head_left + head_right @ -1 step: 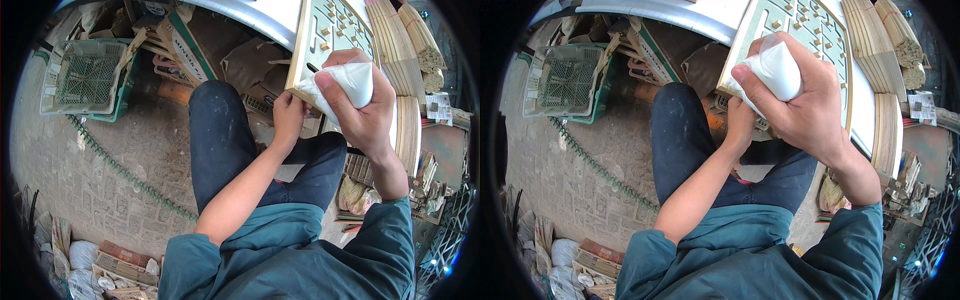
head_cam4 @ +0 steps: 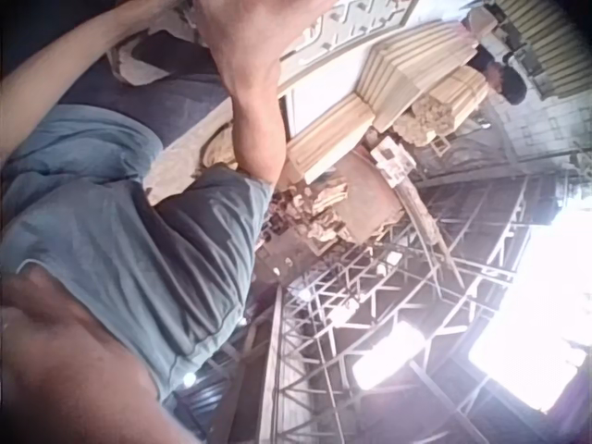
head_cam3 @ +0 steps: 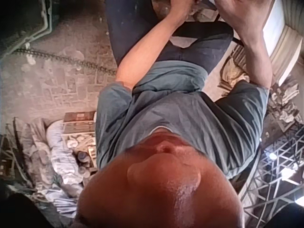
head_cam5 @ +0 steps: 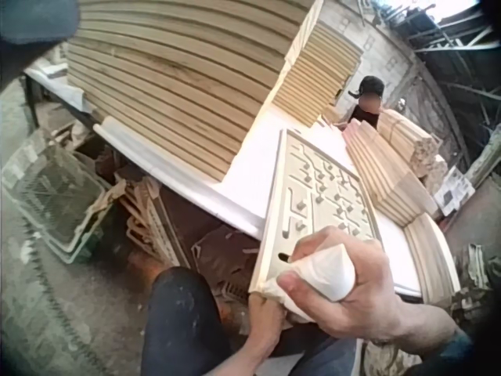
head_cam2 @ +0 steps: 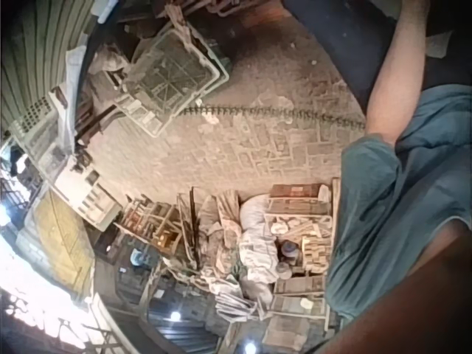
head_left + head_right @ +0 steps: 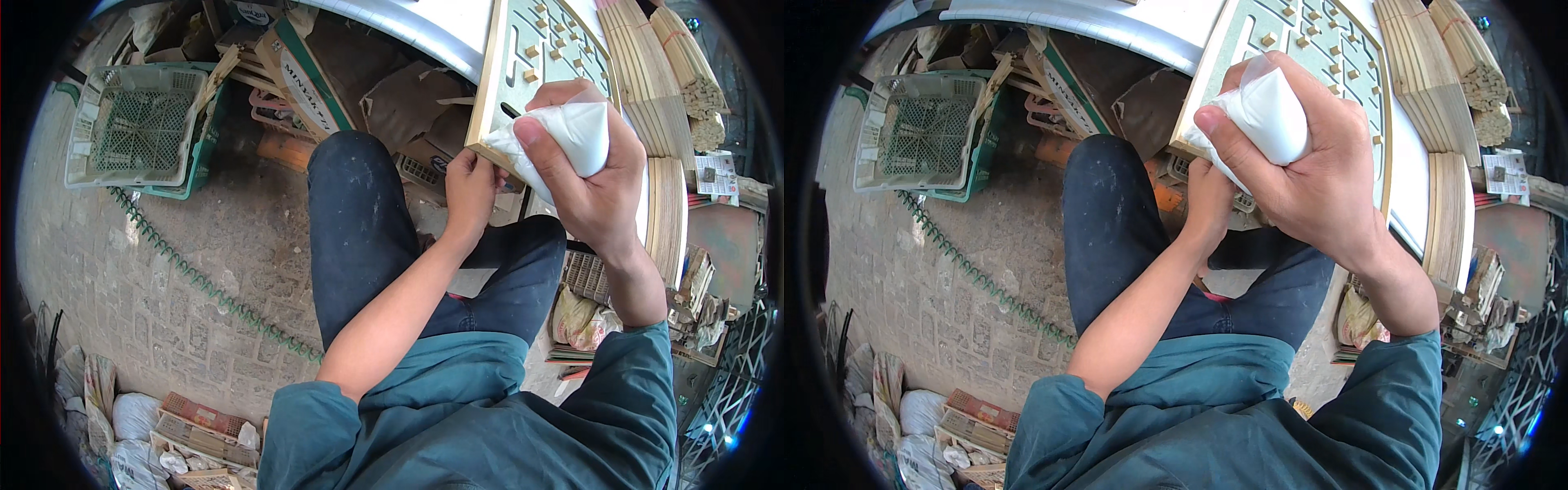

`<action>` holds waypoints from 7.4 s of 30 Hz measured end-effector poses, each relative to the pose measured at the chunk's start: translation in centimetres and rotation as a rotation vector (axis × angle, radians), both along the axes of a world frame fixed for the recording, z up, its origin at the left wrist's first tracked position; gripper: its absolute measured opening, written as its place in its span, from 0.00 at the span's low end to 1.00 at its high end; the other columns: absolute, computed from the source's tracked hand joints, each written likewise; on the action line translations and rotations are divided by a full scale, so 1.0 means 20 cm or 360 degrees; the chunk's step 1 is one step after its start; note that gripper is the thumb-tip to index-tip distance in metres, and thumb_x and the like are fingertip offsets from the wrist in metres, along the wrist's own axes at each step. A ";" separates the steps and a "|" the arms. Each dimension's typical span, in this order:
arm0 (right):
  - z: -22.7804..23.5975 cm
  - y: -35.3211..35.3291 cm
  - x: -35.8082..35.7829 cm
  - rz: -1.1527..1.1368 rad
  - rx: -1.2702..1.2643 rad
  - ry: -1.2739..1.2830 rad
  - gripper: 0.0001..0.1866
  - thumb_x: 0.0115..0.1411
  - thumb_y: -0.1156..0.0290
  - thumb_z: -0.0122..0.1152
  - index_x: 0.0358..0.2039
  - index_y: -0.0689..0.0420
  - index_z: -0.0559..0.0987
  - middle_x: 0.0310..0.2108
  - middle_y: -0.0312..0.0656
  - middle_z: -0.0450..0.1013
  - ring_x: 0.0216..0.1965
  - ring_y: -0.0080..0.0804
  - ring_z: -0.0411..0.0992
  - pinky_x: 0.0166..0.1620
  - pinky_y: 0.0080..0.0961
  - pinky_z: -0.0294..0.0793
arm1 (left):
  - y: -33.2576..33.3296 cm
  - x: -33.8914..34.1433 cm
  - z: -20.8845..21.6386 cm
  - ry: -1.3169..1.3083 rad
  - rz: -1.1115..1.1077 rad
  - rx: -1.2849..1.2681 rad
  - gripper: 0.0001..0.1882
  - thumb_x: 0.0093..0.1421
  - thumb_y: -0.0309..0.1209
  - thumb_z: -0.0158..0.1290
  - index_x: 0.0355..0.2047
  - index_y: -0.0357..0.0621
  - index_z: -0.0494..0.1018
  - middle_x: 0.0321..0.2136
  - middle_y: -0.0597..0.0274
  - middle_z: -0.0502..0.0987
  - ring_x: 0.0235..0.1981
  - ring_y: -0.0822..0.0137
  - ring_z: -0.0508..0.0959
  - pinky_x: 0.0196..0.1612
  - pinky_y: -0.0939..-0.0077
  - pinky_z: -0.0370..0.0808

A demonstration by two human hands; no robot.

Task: Applying glue to the edges of a wooden puzzle board for assembly.

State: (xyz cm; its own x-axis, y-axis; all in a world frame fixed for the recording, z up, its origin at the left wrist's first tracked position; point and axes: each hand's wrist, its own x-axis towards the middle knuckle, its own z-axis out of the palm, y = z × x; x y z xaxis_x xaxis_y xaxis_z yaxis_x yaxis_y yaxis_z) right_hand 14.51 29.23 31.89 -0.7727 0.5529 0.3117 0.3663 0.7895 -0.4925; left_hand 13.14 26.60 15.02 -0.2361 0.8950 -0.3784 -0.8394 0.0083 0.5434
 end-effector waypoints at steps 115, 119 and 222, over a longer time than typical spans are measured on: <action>-0.01 0.01 0.10 -0.0080 0.0009 -0.0033 0.06 0.56 0.75 0.61 0.32 0.63 0.75 0.27 0.38 0.73 0.26 0.18 0.70 0.28 0.15 0.67 | 0.05 0.00 0.03 0.0005 0.0087 -0.0026 0.08 0.58 0.27 0.44 0.29 0.35 0.71 0.20 0.63 0.73 0.17 0.77 0.68 0.19 0.82 0.61; -0.01 0.01 0.11 -0.0092 -0.0002 -0.0041 0.06 0.56 0.75 0.60 0.32 0.63 0.75 0.27 0.38 0.73 0.26 0.18 0.70 0.28 0.16 0.67 | 0.05 0.01 0.04 -0.0010 0.0106 -0.0039 0.08 0.59 0.27 0.44 0.29 0.35 0.71 0.19 0.63 0.73 0.17 0.77 0.68 0.19 0.82 0.61; -0.01 -0.01 0.53 -0.0403 -0.0010 0.0032 0.07 0.53 0.72 0.59 0.27 0.63 0.74 0.16 0.45 0.72 0.19 0.34 0.76 0.20 0.24 0.72 | 0.05 0.07 -0.04 0.0266 -0.0110 -0.0144 0.11 0.62 0.32 0.40 0.40 0.38 0.66 0.32 0.59 0.72 0.28 0.70 0.71 0.29 0.76 0.70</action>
